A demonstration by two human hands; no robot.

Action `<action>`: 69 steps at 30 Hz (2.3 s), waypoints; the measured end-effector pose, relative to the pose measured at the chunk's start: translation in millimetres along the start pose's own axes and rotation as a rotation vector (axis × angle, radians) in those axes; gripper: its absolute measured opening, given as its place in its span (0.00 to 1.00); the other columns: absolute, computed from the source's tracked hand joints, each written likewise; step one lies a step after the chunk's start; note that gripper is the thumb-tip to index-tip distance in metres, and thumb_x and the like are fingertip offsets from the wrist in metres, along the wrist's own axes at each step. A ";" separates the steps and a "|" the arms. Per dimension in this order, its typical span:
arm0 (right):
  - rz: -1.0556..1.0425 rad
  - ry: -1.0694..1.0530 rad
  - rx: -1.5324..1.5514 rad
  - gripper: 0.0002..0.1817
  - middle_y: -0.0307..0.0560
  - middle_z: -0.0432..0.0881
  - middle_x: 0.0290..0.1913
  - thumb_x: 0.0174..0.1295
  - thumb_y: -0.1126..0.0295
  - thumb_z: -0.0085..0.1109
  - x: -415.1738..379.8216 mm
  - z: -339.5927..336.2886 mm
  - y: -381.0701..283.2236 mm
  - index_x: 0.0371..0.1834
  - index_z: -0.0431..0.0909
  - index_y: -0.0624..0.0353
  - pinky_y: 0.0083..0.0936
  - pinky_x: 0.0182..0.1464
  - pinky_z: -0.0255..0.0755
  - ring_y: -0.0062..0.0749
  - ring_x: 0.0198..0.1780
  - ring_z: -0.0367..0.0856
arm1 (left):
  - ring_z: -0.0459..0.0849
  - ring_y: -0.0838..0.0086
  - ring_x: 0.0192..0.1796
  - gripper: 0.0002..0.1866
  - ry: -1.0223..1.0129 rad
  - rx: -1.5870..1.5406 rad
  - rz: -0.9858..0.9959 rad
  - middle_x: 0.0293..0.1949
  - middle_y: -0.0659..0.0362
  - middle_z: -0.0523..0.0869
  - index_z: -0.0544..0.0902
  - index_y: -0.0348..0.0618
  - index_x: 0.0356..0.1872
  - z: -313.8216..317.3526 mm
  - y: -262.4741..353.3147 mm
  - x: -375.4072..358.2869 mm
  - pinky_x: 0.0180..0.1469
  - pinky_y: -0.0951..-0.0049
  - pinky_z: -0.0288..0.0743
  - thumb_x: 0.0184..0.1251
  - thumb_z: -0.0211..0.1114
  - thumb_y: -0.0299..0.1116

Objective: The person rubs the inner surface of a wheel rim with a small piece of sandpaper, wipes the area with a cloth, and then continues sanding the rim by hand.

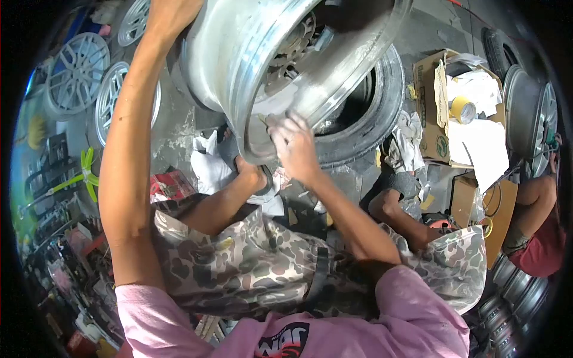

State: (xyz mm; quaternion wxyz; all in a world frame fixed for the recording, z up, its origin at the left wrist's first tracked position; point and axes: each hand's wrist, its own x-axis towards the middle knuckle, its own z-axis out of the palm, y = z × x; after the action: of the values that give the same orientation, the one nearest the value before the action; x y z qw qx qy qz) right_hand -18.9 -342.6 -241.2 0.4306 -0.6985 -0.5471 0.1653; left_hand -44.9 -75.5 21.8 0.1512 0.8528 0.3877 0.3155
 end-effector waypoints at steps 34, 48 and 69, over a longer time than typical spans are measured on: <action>-0.003 -0.103 0.031 0.19 0.45 0.83 0.64 0.76 0.59 0.50 27.3 -7.5 11.3 0.61 0.86 0.49 0.56 0.70 0.63 0.57 0.72 0.70 | 0.72 0.69 0.23 0.36 0.009 -0.042 -0.012 0.16 0.48 0.72 0.79 0.26 0.25 -4.4 4.4 -4.8 0.32 0.56 0.69 0.79 0.56 0.56; 0.035 0.007 -0.108 0.19 0.45 0.87 0.60 0.75 0.60 0.53 22.6 -2.6 0.4 0.60 0.87 0.52 0.51 0.72 0.62 0.55 0.71 0.73 | 0.72 0.67 0.22 0.36 0.037 0.044 0.014 0.17 0.44 0.72 0.80 0.25 0.25 -4.8 4.5 -1.9 0.32 0.56 0.68 0.79 0.56 0.56; -0.028 0.039 -0.410 0.18 0.44 0.85 0.63 0.73 0.61 0.56 48.7 -14.9 36.9 0.59 0.87 0.53 0.55 0.73 0.63 0.60 0.73 0.71 | 0.73 0.68 0.24 0.35 0.030 -0.023 -0.009 0.17 0.46 0.73 0.79 0.27 0.25 -3.4 3.8 -5.0 0.33 0.57 0.68 0.79 0.55 0.57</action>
State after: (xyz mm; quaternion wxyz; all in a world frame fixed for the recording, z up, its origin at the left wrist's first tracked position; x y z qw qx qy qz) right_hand 31.4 -305.8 -249.8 0.2924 -0.7668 -0.5706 0.0308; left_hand -47.4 -81.8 24.1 0.1564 0.8446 0.3900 0.3318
